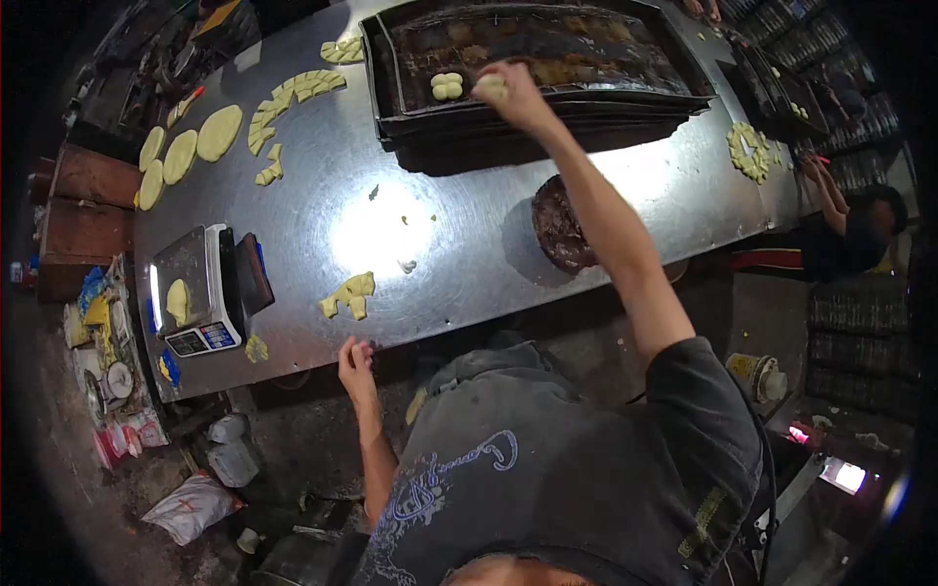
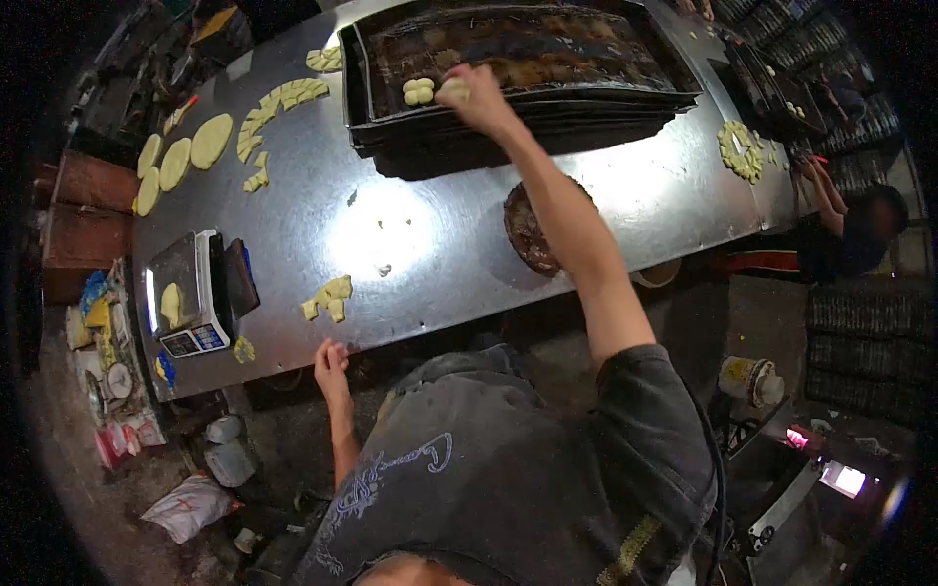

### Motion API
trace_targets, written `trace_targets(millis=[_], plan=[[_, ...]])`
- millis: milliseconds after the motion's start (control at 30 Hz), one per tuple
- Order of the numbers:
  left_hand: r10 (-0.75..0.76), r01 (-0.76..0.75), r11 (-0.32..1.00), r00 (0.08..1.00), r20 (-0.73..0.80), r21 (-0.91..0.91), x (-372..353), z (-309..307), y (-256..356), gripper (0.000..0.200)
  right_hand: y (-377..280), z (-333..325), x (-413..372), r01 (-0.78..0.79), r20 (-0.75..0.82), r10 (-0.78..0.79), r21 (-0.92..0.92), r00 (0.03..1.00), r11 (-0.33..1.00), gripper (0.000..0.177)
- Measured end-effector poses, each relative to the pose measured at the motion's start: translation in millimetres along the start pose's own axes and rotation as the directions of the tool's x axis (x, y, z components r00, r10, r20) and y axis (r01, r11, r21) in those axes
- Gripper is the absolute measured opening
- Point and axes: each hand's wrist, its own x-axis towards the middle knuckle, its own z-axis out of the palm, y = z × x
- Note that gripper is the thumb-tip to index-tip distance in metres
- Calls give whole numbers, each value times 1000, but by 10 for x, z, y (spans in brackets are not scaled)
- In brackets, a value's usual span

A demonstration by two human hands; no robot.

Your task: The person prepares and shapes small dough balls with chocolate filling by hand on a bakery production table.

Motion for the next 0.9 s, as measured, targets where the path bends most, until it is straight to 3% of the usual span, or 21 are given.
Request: trace_targets(millis=[100, 133, 233, 267, 333, 400, 467, 500, 533, 567, 600, 667, 700, 767, 833, 900], plan=[[27, -27, 999, 1000, -11, 28, -205, 81, 43, 37, 879, 100, 795, -35, -33, 24, -408, 999, 912, 53], [30, -29, 999, 999, -21, 47, -316, 143, 111, 37, 843, 62, 842, -156, 39, 191, -430, 981, 889, 61], [28, -26, 992, 1000, -11, 124, -543, 162, 217, 38, 822, 160, 808, -164, 71, 269, -635, 960, 755, 65], [27, -25, 990, 1000, -6, 142, -592, 152, 229, 38, 792, 306, 747, -173, -65, 172, -635, 983, 752, 69], [17, -15, 991, 1000, -12, 136, -610, 110, 200, 38, 677, 438, 687, -99, -252, -76, -615, 965, 782, 67], [48, -48, 995, 999, 1, 92, -521, 44, 155, 38, 382, 637, 547, 67, -416, -322, -521, 850, 851, 58], [51, -50, 997, 999, -2, 62, -435, 34, 212, 38, -234, 836, 22, 274, -358, -403, -359, 842, 892, 52], [36, -36, 996, 999, 5, 84, -321, 50, 239, 37, -462, 1022, -243, 346, -254, -399, -229, 881, 910, 46], [23, -25, 994, 1000, 18, 108, -190, 50, 267, 37, -570, 1253, -450, 484, -116, -493, -96, 862, 870, 35], [89, -99, 976, 994, 60, 193, -35, 50, 238, 39, -562, 1697, -749, 536, -44, -543, -110, 839, 837, 34], [152, -178, 945, 982, 112, 275, 125, 54, 208, 40, -463, 2124, -1021, 479, 166, -509, 192, 844, 857, 34], [269, -332, 831, 942, 201, 445, 433, 70, 264, 41, -840, 2493, -1465, 339, 567, -430, 264, 703, 903, 34], [319, -411, 752, 911, 262, 515, 582, 101, 314, 42, -969, 2694, -1653, 388, 546, -469, 264, 694, 883, 26], [310, -455, 641, 890, 334, 619, 828, 178, 400, 47, -1140, 3058, -1911, 435, 616, -445, 178, 651, 883, 40], [266, -482, 494, 876, 403, 723, 947, 229, 350, 53, -1260, 3207, -2082, 456, 519, -419, 63, 745, 888, 39], [194, -501, 296, 865, 462, 813, 1073, 249, 205, 60, -1276, 3336, -2128, 224, 362, -267, 158, 893, 962, 38]])
